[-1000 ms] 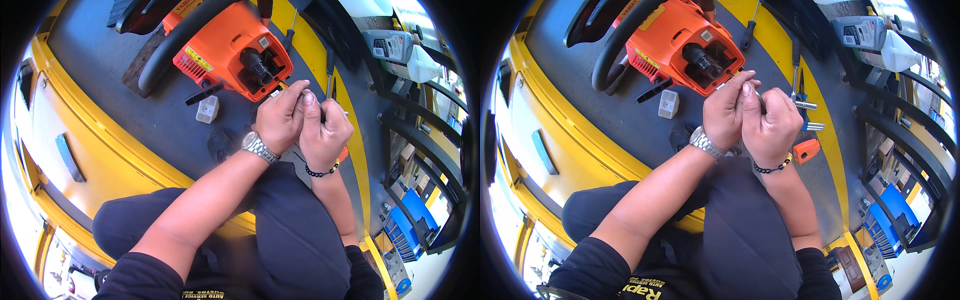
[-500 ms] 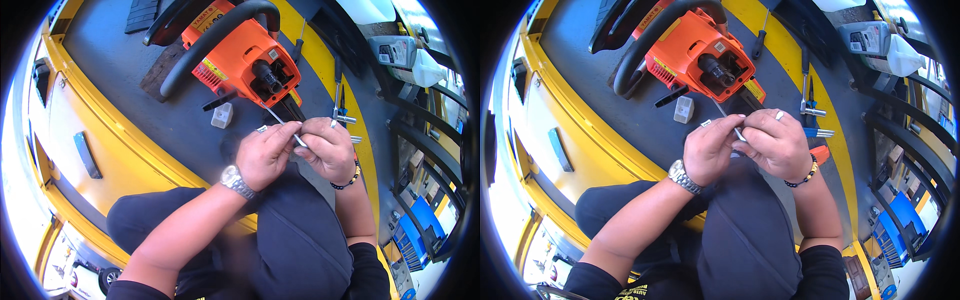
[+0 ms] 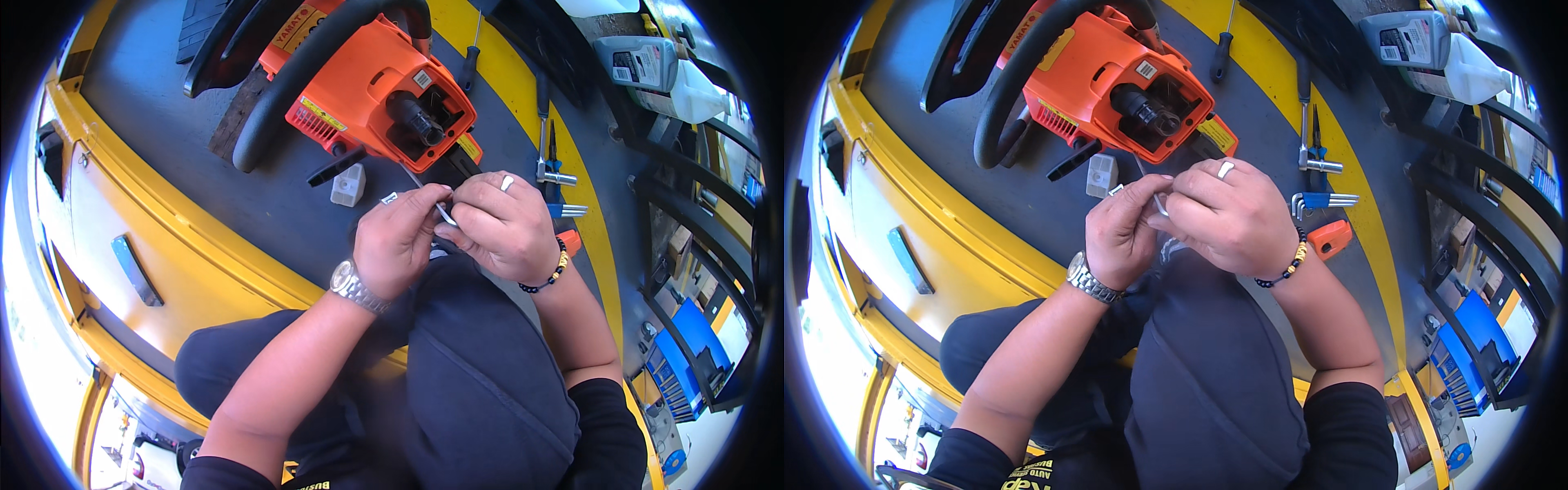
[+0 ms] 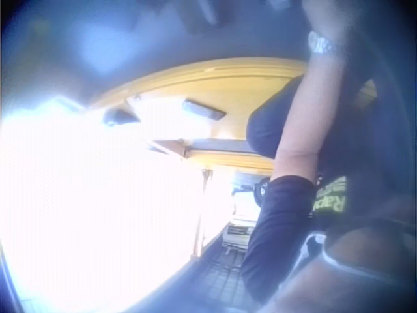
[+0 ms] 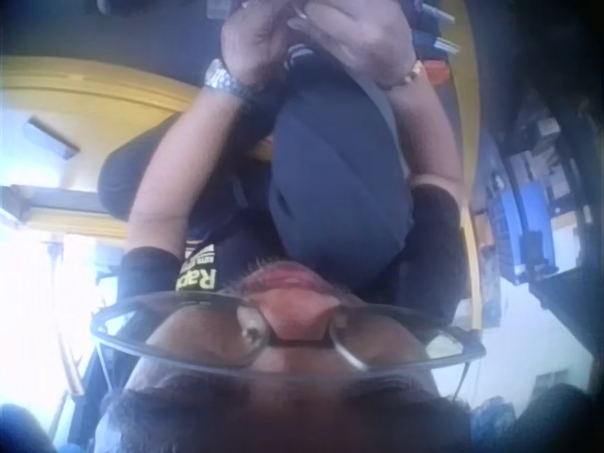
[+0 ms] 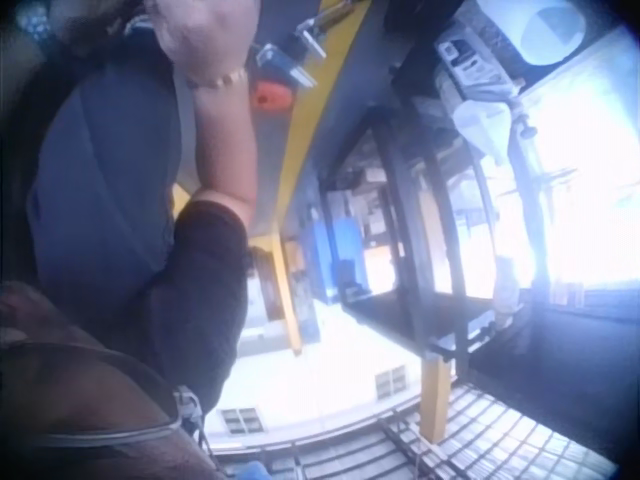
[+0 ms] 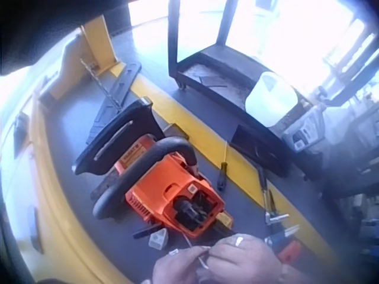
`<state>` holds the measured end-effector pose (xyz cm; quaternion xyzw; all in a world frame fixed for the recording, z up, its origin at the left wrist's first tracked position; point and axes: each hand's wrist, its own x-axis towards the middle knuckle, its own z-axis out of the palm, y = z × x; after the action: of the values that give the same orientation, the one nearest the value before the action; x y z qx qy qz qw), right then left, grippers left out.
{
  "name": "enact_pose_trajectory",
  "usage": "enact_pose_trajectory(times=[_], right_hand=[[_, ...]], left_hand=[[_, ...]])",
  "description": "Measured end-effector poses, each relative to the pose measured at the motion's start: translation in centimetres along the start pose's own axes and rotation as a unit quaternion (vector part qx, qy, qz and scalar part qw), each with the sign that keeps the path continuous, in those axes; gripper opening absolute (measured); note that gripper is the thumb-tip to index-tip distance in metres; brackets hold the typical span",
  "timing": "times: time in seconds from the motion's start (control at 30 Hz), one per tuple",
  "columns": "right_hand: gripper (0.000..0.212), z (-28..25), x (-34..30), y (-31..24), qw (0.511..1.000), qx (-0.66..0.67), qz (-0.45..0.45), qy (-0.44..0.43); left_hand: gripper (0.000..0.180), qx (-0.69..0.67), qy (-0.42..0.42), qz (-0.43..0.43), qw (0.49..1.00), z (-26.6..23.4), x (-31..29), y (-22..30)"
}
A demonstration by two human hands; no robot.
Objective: The person is repairing a chainsaw. They use a wrench to tighten a bolt on the chainsaw, then pull the starter cord multiple times to attempt to start the engine.
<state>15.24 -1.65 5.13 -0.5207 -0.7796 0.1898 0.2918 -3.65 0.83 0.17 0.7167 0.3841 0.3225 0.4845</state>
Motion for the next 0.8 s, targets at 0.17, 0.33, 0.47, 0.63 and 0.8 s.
enact_pose_trajectory(times=[0.17,0.33,0.47,0.63,0.8], right_hand=[[0.016,-0.1,0.7,-0.3,0.997,-0.081,-0.001,-0.010],[0.012,-0.5,1.8,-0.2,0.987,-0.140,-0.054,-0.050],[0.011,-1.6,3.7,-0.9,0.980,-0.188,-0.039,-0.045],[0.034,-0.2,3.6,-1.0,0.986,-0.162,-0.028,0.039],[0.034,1.2,1.7,-1.9,0.989,-0.139,0.014,0.057]], left_hand=[[0.025,-0.028,0.005,-0.024,0.999,0.1,0.3,-0.1],[0.025,-0.048,0.041,-0.023,0.998,0.6,-0.4,-1.0],[0.025,-0.069,0.055,-0.076,0.993,0.5,-0.1,-0.5],[0.025,-0.070,0.063,-0.057,0.994,0.6,0.6,-0.5],[0.040,-0.025,0.054,-0.049,0.997,1.1,-0.2,-1.3]])
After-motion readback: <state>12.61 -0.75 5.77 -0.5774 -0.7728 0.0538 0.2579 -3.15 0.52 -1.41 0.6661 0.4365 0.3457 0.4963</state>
